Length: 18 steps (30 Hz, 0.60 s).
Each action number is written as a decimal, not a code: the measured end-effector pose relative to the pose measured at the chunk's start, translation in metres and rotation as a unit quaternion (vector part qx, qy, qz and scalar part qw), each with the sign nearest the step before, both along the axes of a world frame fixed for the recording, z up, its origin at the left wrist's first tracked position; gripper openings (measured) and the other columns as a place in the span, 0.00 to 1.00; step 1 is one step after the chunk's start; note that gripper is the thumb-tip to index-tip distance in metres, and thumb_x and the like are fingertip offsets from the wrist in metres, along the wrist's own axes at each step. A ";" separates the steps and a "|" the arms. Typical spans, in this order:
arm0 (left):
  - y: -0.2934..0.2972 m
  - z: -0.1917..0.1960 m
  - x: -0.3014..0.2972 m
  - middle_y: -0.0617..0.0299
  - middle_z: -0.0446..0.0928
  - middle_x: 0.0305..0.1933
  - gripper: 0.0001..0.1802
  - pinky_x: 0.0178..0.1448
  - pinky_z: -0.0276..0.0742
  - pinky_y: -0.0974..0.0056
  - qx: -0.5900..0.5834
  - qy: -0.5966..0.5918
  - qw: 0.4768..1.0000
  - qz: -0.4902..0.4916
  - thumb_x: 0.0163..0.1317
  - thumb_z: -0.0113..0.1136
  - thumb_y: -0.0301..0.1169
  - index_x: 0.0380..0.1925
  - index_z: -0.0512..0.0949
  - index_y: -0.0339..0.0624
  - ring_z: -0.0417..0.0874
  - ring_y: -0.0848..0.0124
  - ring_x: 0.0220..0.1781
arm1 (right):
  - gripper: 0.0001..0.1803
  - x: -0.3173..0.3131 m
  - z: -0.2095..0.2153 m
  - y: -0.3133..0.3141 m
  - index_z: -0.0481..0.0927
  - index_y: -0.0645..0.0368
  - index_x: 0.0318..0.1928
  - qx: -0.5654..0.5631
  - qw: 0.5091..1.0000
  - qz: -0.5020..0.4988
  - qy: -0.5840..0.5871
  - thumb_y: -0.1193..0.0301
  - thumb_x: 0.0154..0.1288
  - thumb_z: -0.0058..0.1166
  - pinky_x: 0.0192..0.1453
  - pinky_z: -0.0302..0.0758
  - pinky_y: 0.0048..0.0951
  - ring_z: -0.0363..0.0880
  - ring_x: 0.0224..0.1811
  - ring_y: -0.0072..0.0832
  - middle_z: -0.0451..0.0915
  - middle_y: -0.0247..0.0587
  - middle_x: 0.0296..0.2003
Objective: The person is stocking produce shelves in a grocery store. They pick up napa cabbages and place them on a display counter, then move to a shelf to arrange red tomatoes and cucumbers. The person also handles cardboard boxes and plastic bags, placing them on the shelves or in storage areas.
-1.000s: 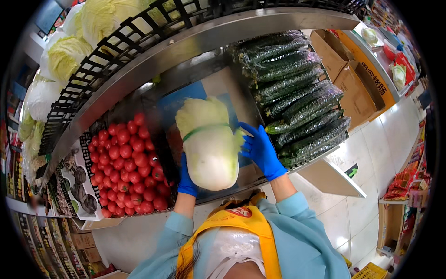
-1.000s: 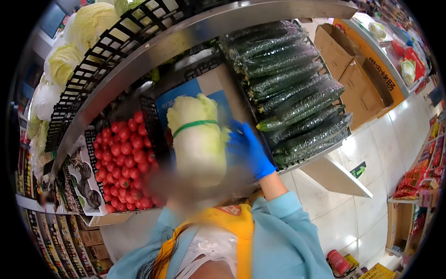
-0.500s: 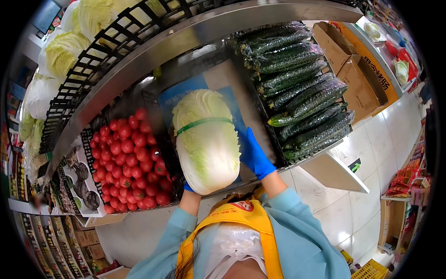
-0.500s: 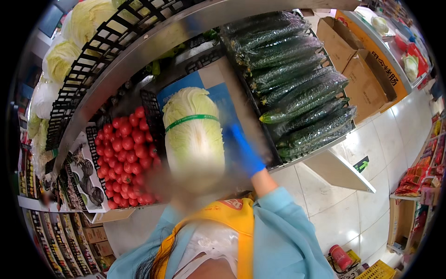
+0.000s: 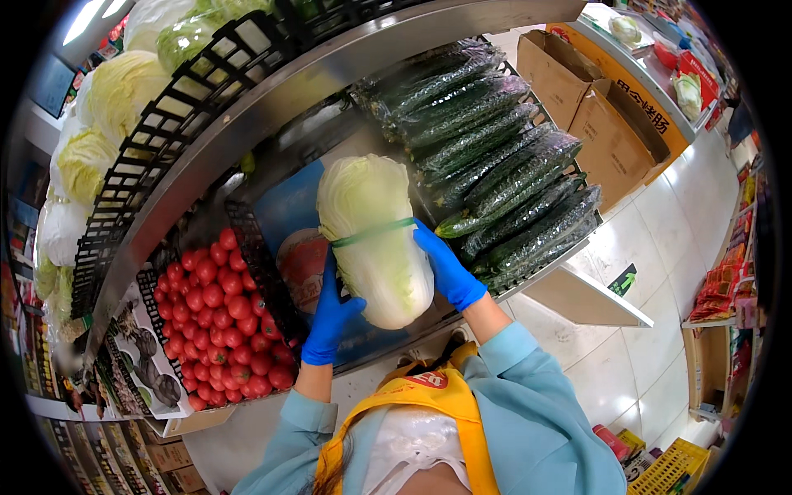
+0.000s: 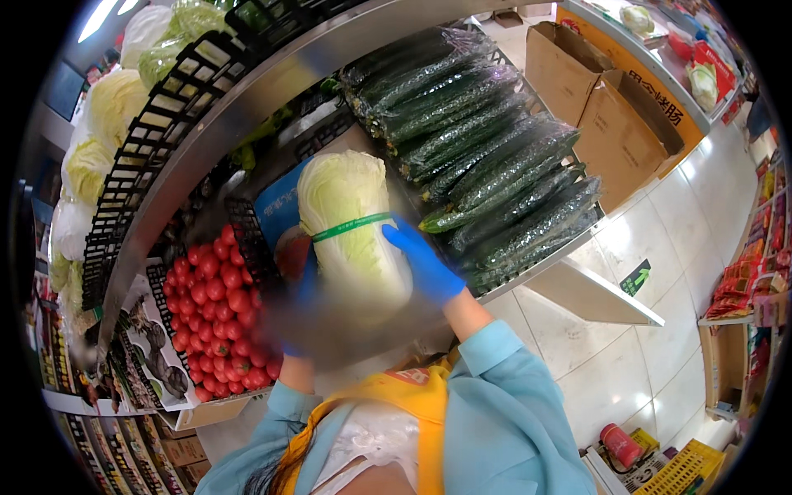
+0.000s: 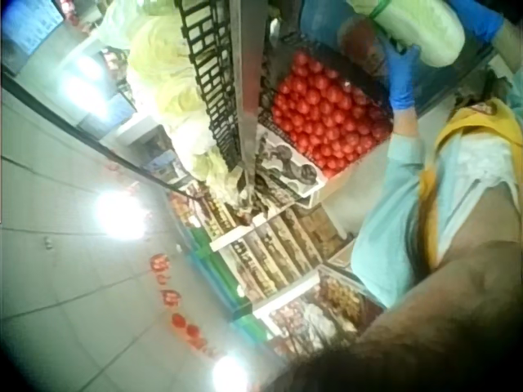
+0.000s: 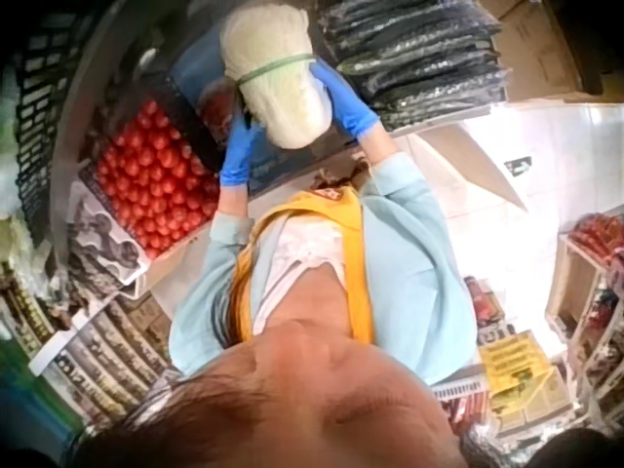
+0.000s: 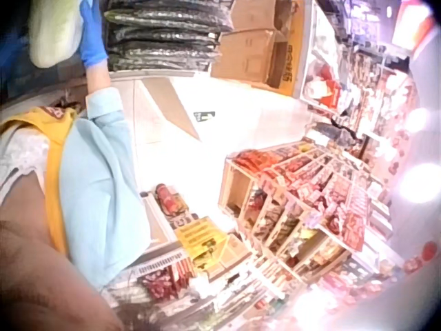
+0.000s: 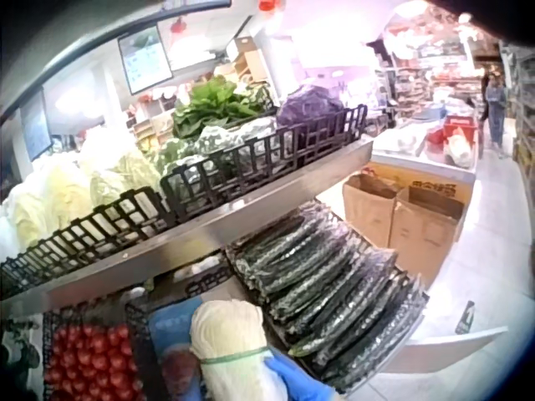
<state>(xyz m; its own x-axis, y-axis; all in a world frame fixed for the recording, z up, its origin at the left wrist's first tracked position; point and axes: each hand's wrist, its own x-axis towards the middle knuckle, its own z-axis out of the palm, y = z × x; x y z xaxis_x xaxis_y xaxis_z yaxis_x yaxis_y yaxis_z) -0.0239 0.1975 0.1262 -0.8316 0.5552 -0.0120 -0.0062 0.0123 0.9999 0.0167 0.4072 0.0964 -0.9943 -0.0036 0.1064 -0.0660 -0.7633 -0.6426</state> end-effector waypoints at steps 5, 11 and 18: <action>0.017 0.030 0.010 0.55 0.53 0.66 0.56 0.64 0.61 0.57 -0.097 0.066 0.993 0.001 0.42 0.70 0.40 0.68 0.43 0.51 0.56 0.61 0.67 | 0.26 0.006 0.015 0.025 0.61 0.58 0.62 -0.217 0.966 0.113 -0.085 0.59 0.69 0.39 0.61 0.66 0.30 0.69 0.57 0.27 0.68 0.40 0.57; 0.004 0.034 0.018 0.53 0.55 0.65 0.53 0.64 0.60 0.55 -0.024 -0.012 1.000 0.014 0.46 0.67 0.35 0.68 0.43 0.49 0.58 0.59 0.66 | 0.25 0.016 0.023 0.004 0.62 0.60 0.61 -0.202 0.974 0.032 -0.095 0.61 0.68 0.41 0.61 0.65 0.30 0.69 0.56 0.27 0.68 0.39 0.57; -0.052 -0.076 0.000 0.57 0.63 0.62 0.36 0.66 0.59 0.58 0.337 -0.376 0.863 -0.020 0.59 0.53 0.46 0.64 0.56 0.43 0.63 0.61 0.63 | 0.36 0.034 0.053 -0.039 0.54 0.60 0.66 0.206 0.976 -0.069 0.003 0.52 0.64 0.45 0.63 0.59 0.30 0.63 0.61 0.31 0.62 0.41 0.62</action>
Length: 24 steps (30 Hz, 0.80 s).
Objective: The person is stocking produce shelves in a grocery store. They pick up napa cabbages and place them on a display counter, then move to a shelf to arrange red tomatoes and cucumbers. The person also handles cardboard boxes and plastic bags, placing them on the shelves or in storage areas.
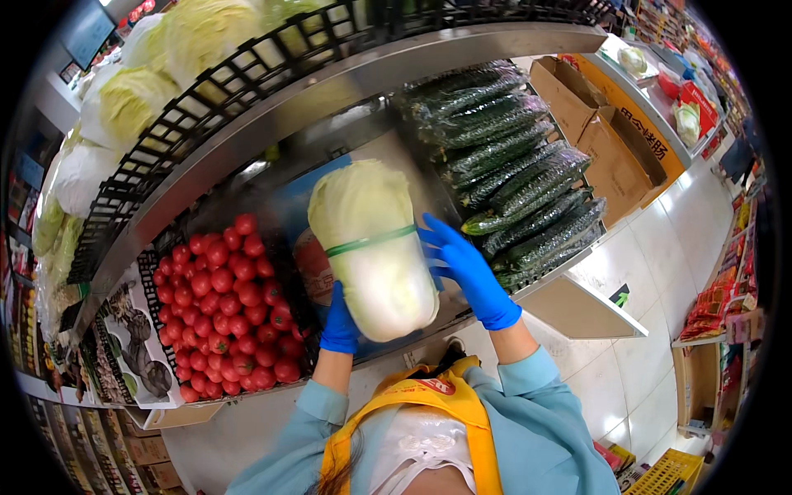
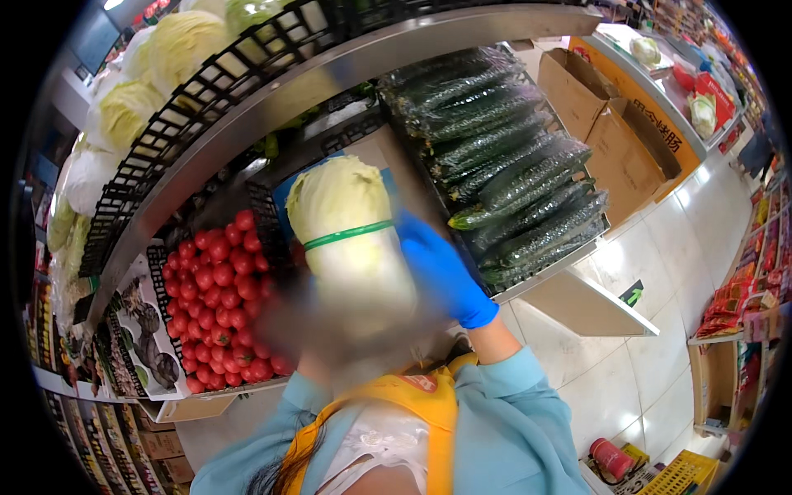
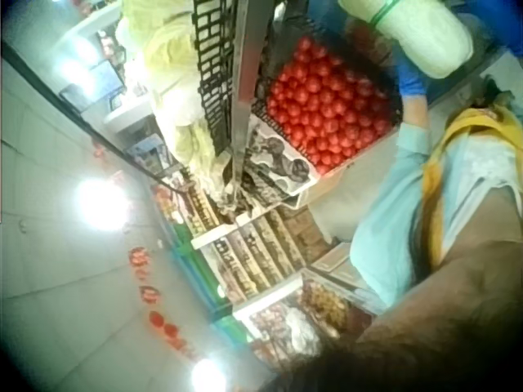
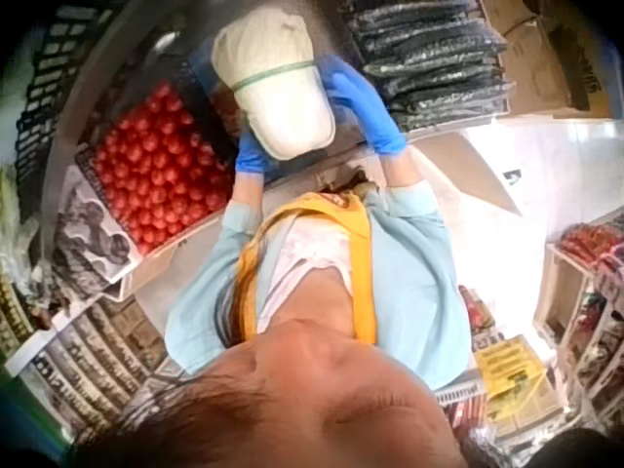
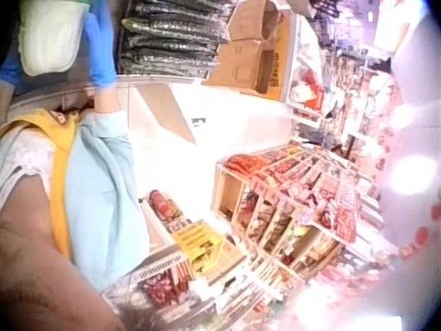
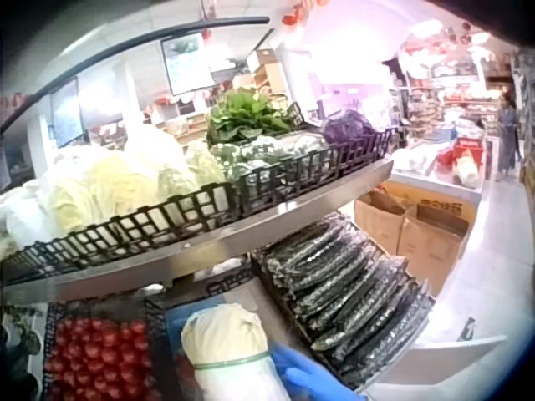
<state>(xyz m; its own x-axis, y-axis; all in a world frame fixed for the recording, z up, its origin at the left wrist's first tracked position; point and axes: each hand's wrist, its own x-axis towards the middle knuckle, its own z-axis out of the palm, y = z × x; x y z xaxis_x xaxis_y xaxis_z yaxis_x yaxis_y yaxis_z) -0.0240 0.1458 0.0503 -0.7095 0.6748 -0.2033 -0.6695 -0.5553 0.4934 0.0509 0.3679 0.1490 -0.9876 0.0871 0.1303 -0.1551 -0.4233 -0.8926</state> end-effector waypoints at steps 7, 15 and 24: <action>-0.049 -0.019 0.001 0.57 0.65 0.61 0.29 0.66 0.59 0.60 -0.020 -0.087 0.996 -0.018 0.67 0.38 0.49 0.62 0.59 0.44 0.64 0.62 0.62 | 0.29 -0.023 -0.070 -0.065 0.60 0.57 0.63 -0.328 0.929 0.034 -0.169 0.52 0.70 0.34 0.59 0.67 0.28 0.70 0.54 0.26 0.69 0.37 0.56; -0.064 -0.029 -0.008 0.62 0.60 0.64 0.30 0.62 0.61 0.64 -0.210 0.147 0.964 0.067 0.63 0.49 0.41 0.62 0.58 0.38 0.62 0.67 0.63 | 0.26 -0.016 -0.055 -0.063 0.65 0.55 0.61 -0.198 0.975 0.045 -0.091 0.55 0.69 0.38 0.59 0.66 0.29 0.70 0.54 0.27 0.71 0.38 0.54; -0.050 -0.087 0.046 0.62 0.62 0.62 0.30 0.62 0.62 0.65 0.080 -0.200 0.976 0.020 0.61 0.53 0.39 0.60 0.61 0.38 0.64 0.65 0.62 | 0.36 -0.038 -0.121 -0.094 0.59 0.54 0.64 -0.351 0.924 0.058 -0.140 0.42 0.65 0.31 0.61 0.65 0.33 0.67 0.57 0.34 0.65 0.41 0.59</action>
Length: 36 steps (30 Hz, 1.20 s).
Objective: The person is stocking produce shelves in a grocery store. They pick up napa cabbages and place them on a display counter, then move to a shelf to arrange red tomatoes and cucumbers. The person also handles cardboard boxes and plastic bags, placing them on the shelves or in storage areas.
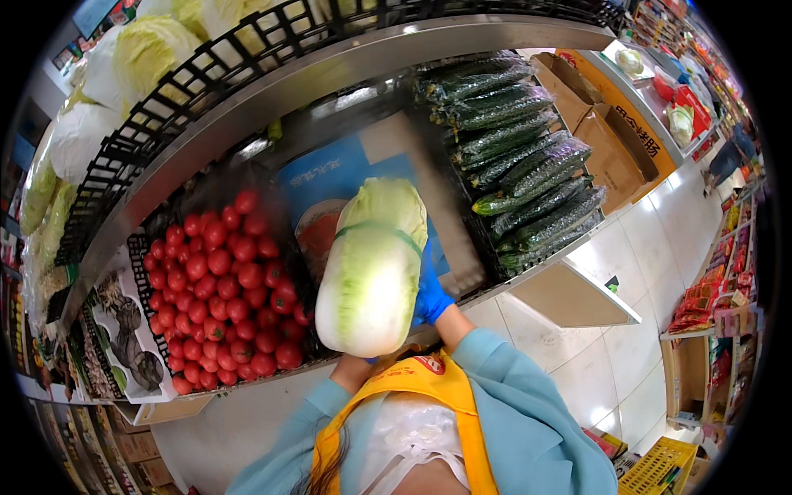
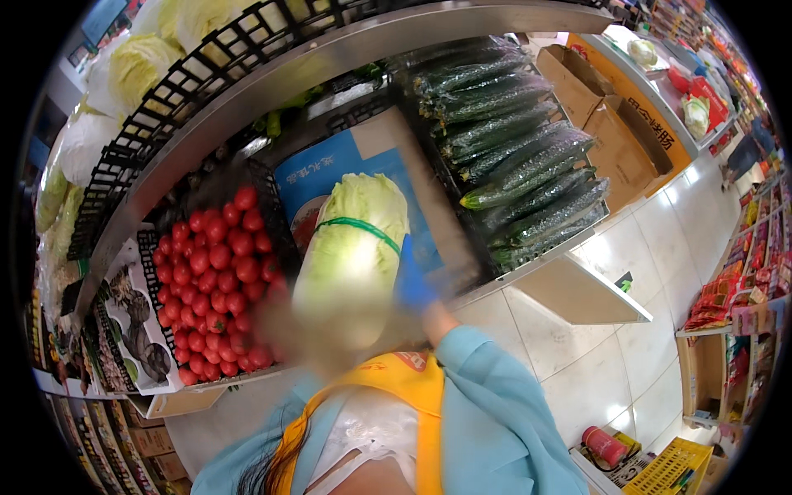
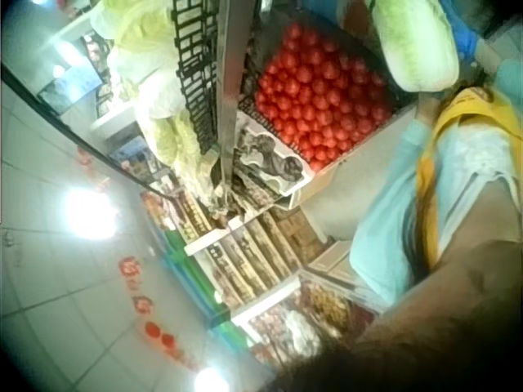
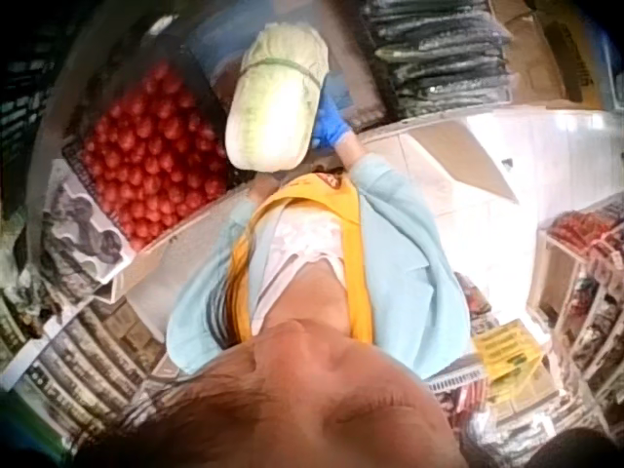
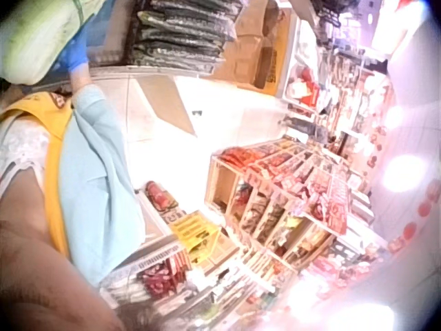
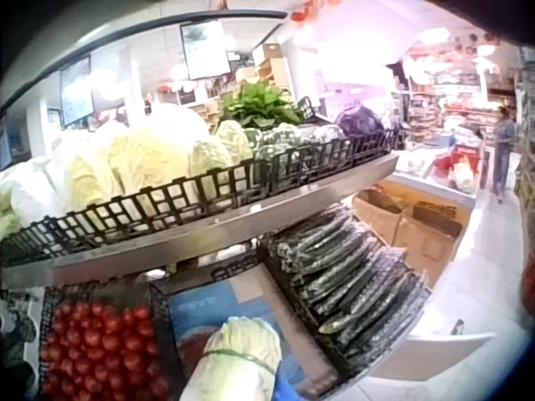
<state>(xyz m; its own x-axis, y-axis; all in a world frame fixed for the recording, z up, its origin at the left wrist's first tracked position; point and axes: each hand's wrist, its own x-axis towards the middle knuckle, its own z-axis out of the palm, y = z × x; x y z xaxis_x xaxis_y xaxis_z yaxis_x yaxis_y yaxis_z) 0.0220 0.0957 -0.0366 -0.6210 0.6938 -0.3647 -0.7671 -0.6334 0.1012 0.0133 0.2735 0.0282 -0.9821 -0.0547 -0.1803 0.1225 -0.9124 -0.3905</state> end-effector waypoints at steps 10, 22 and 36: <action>-0.052 0.090 -0.100 0.61 0.63 0.61 0.33 0.62 0.62 0.64 -0.257 0.182 0.949 0.024 0.59 0.56 0.38 0.61 0.59 0.37 0.65 0.64 0.61 | 0.32 -0.004 0.059 0.023 0.61 0.56 0.62 -0.090 0.994 -0.044 0.040 0.49 0.65 0.41 0.59 0.67 0.34 0.68 0.56 0.34 0.67 0.41 0.57; 0.039 0.094 -0.097 0.57 0.59 0.65 0.42 0.66 0.57 0.59 -0.189 0.350 0.917 -0.016 0.54 0.61 0.39 0.65 0.53 0.39 0.65 0.60 0.62 | 0.29 0.019 0.085 0.100 0.59 0.59 0.63 0.114 0.981 -0.123 0.093 0.55 0.69 0.36 0.56 0.69 0.30 0.67 0.57 0.24 0.67 0.37 0.57; 0.092 -0.006 -0.113 0.56 0.67 0.57 0.34 0.46 0.75 0.63 -0.425 0.334 0.810 -0.227 0.56 0.61 0.39 0.60 0.60 0.39 0.73 0.66 0.53 | 0.44 -0.003 -0.009 0.086 0.50 0.58 0.67 0.678 0.710 -0.188 -0.007 0.64 0.54 0.60 0.66 0.57 0.36 0.59 0.64 0.42 0.60 0.55 0.62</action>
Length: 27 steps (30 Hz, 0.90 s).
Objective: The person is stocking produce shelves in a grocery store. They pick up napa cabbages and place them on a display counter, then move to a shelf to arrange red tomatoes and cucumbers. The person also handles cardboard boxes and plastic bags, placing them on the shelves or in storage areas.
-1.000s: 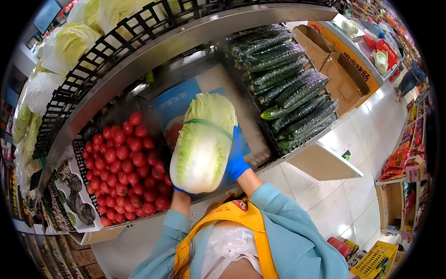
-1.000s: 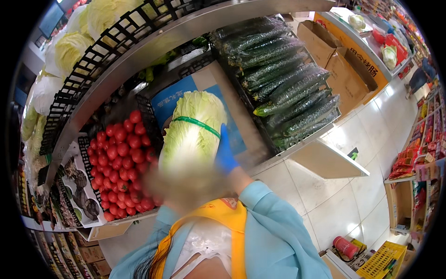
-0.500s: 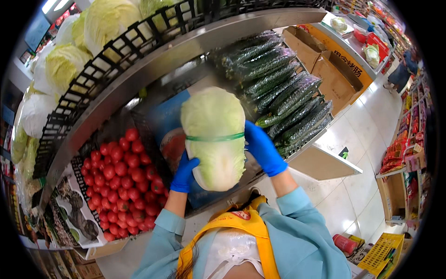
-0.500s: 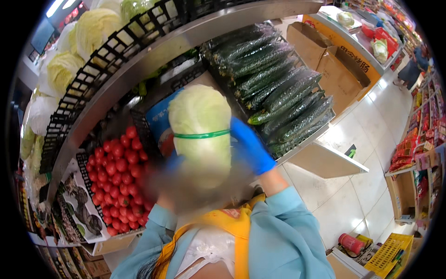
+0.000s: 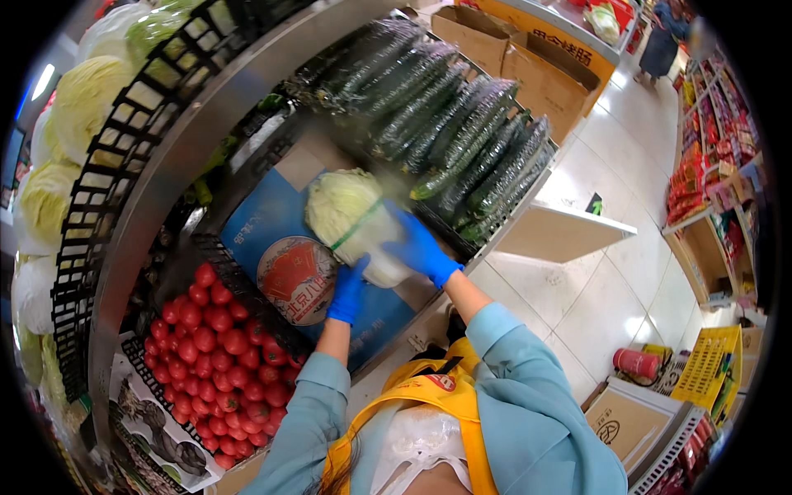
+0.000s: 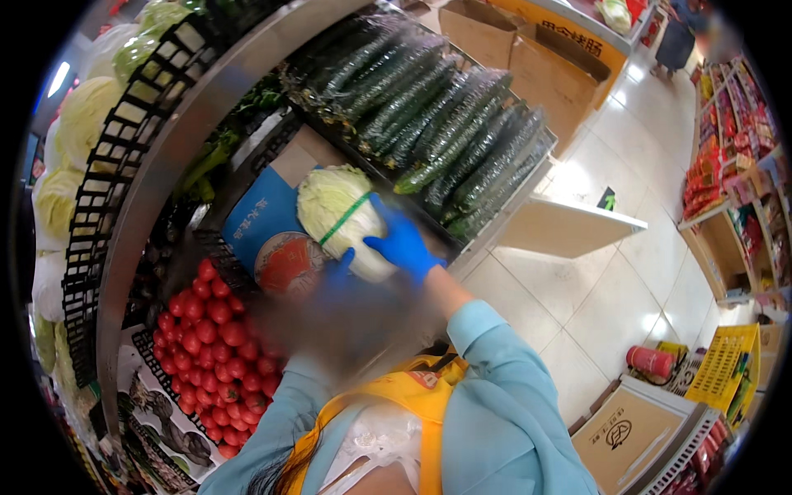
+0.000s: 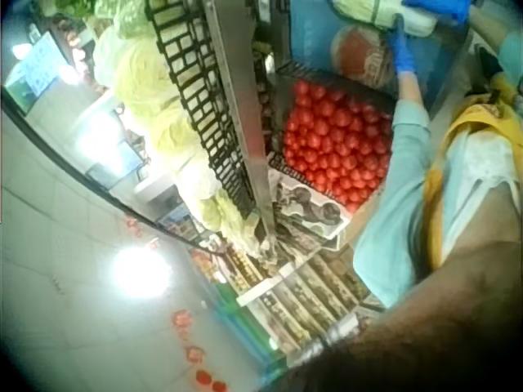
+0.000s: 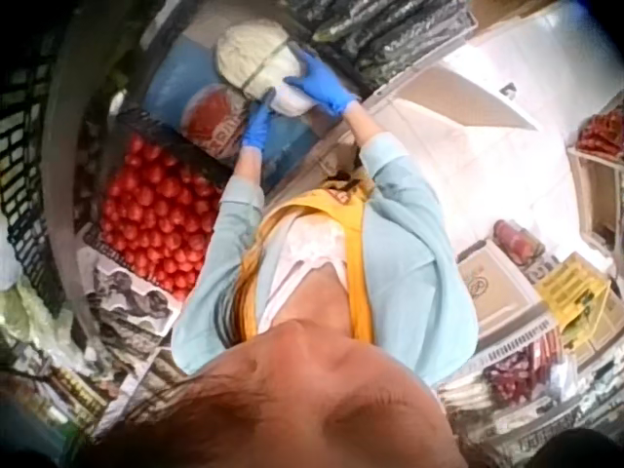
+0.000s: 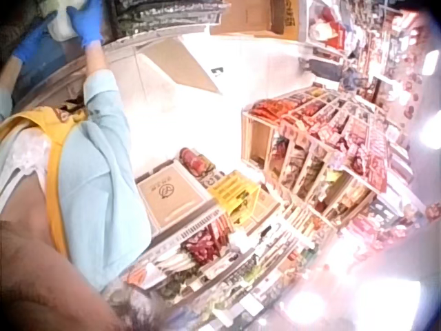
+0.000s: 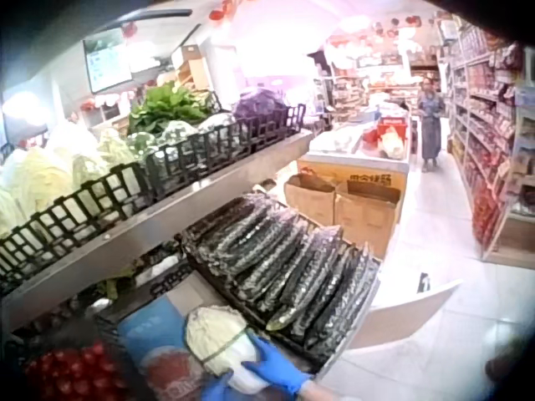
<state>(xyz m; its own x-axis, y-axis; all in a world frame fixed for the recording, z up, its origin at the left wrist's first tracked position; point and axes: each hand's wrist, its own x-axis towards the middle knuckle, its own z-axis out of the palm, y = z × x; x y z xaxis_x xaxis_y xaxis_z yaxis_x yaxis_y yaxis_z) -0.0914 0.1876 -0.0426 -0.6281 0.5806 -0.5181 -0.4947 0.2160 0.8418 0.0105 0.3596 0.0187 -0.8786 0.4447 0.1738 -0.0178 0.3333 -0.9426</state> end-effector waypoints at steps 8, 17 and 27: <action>-0.006 0.061 0.007 0.55 0.62 0.60 0.35 0.57 0.67 0.63 0.086 0.185 0.973 0.107 0.56 0.60 0.30 0.62 0.56 0.38 0.67 0.64 0.58 | 0.25 0.115 0.041 0.040 0.61 0.64 0.62 -0.252 0.964 -0.014 0.086 0.67 0.67 0.44 0.65 0.58 0.30 0.64 0.61 0.32 0.65 0.44 0.59; 0.206 0.126 0.244 0.52 0.69 0.52 0.28 0.60 0.62 0.60 0.113 0.465 0.876 -0.067 0.53 0.60 0.27 0.55 0.65 0.38 0.68 0.60 0.56 | 0.22 0.466 -0.033 0.180 0.68 0.60 0.58 -0.376 0.802 -0.459 0.070 0.64 0.68 0.33 0.55 0.68 0.29 0.73 0.53 0.30 0.73 0.43 0.52; 0.462 -0.075 0.350 0.53 0.64 0.61 0.29 0.65 0.35 0.33 -0.288 0.548 0.762 -0.191 0.58 0.51 0.53 0.55 0.68 0.49 0.58 0.54 0.66 | 0.21 0.745 -0.048 0.431 0.74 0.57 0.53 -0.330 0.774 -0.539 -0.018 0.61 0.66 0.37 0.48 0.68 0.26 0.76 0.47 0.28 0.77 0.43 0.47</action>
<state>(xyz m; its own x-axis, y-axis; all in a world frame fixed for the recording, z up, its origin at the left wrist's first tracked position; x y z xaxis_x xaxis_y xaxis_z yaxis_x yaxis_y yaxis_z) 0.2586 0.6492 -0.1175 -0.7094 0.7036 -0.0417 0.6283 0.6582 0.4148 0.7552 0.7908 -0.0296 0.0667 0.9050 -0.4201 -0.0353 -0.4187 -0.9075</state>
